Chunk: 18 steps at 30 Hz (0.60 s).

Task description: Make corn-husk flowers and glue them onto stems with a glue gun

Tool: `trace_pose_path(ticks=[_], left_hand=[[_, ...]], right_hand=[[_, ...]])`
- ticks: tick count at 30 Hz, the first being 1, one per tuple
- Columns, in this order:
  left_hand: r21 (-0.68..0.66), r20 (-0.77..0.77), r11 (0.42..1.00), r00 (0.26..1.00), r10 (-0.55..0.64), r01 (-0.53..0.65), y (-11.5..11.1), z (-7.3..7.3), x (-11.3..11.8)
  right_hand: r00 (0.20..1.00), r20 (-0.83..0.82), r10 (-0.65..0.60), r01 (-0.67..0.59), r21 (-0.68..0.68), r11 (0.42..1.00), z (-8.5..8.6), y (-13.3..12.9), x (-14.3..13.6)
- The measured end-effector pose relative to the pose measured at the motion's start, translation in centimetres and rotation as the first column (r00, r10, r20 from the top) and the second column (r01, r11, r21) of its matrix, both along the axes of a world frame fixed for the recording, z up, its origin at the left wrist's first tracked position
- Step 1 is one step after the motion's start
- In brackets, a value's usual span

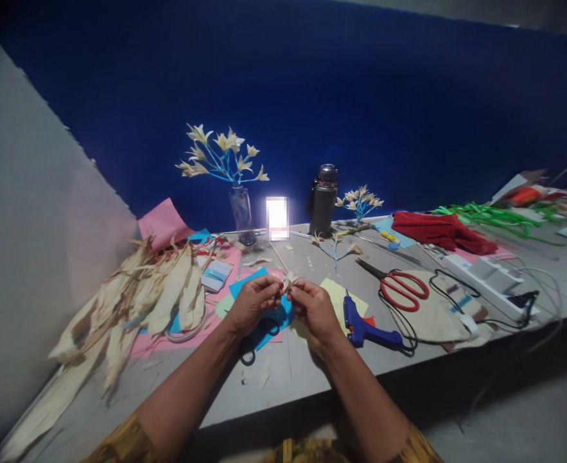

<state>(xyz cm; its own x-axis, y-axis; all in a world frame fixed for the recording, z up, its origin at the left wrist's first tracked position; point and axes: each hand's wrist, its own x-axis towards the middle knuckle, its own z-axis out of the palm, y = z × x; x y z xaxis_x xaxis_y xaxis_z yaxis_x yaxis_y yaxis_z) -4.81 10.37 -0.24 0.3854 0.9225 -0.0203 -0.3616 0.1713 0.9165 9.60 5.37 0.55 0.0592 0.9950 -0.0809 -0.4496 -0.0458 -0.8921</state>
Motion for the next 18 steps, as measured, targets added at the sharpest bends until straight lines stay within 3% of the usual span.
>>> trace_pose_path(ticks=[6,12,18], left_hand=[[0.122,-0.087,0.989,0.992,0.090,-0.079,-0.3,0.2,0.3],[0.145,-0.077,0.972,0.978,0.196,-0.184,-0.7,0.4,0.6],[0.327,-0.187,0.913,0.931,0.314,-0.243,-1.1,0.3,0.7]], right_hand=[[0.973,0.200,-0.117,0.101,0.089,0.991,-0.6,0.0,-0.4],[0.911,0.308,-0.276,0.225,0.191,0.955,-0.9,0.1,-0.8],[0.907,0.309,-0.287,0.217,0.243,0.946,-1.1,0.0,-1.1]])
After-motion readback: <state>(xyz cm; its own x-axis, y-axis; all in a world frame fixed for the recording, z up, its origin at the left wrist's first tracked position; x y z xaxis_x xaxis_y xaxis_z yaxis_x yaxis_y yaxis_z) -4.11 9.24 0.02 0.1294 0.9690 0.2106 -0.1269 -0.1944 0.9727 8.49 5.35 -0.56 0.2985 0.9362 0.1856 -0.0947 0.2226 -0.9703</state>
